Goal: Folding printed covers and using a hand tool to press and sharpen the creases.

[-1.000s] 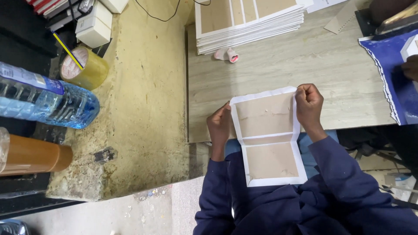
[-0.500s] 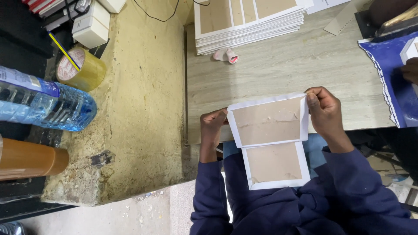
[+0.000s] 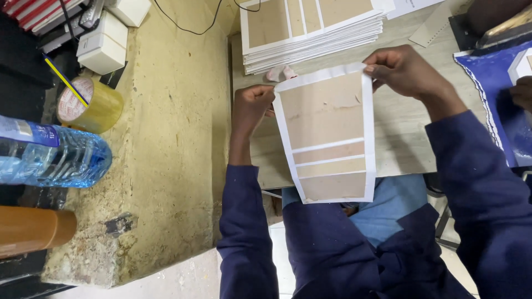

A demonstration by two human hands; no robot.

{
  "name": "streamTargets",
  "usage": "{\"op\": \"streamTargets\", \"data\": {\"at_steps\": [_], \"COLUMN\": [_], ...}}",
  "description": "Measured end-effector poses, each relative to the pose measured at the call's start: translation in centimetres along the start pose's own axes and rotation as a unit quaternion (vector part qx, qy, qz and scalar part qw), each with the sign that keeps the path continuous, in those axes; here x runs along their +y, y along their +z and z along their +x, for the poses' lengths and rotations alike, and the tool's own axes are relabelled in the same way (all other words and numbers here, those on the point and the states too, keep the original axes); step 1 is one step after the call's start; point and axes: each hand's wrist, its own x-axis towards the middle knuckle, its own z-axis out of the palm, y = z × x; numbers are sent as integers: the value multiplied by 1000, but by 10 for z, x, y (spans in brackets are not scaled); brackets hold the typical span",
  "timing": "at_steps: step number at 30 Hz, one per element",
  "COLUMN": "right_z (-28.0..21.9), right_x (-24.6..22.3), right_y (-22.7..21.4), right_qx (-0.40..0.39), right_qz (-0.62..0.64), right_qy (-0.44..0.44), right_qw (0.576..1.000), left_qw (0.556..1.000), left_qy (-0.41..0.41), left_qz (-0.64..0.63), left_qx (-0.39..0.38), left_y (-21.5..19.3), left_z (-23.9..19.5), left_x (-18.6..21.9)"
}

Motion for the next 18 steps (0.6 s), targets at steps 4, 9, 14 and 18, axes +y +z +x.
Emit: {"op": "streamTargets", "data": {"at_steps": [4,9,14,18], "right_z": [57,93,79,105], "right_x": [96,179,123,108], "right_y": [22,67,116,162], "right_qx": [36,13,-47,-83], "right_qz": [-85,-413,-474,-476], "right_qy": [-19,-15,23,5], "right_qw": [996,910,879,876], "left_qw": [996,949,908,883], "left_qy": [33,87,94,141], "left_qz": [53,298,408,449], "left_qx": [-65,-59,-21,-12], "left_y": [6,40,62,67], "left_z": [58,88,88,95], "left_x": [-83,-171,-196,-205]}}
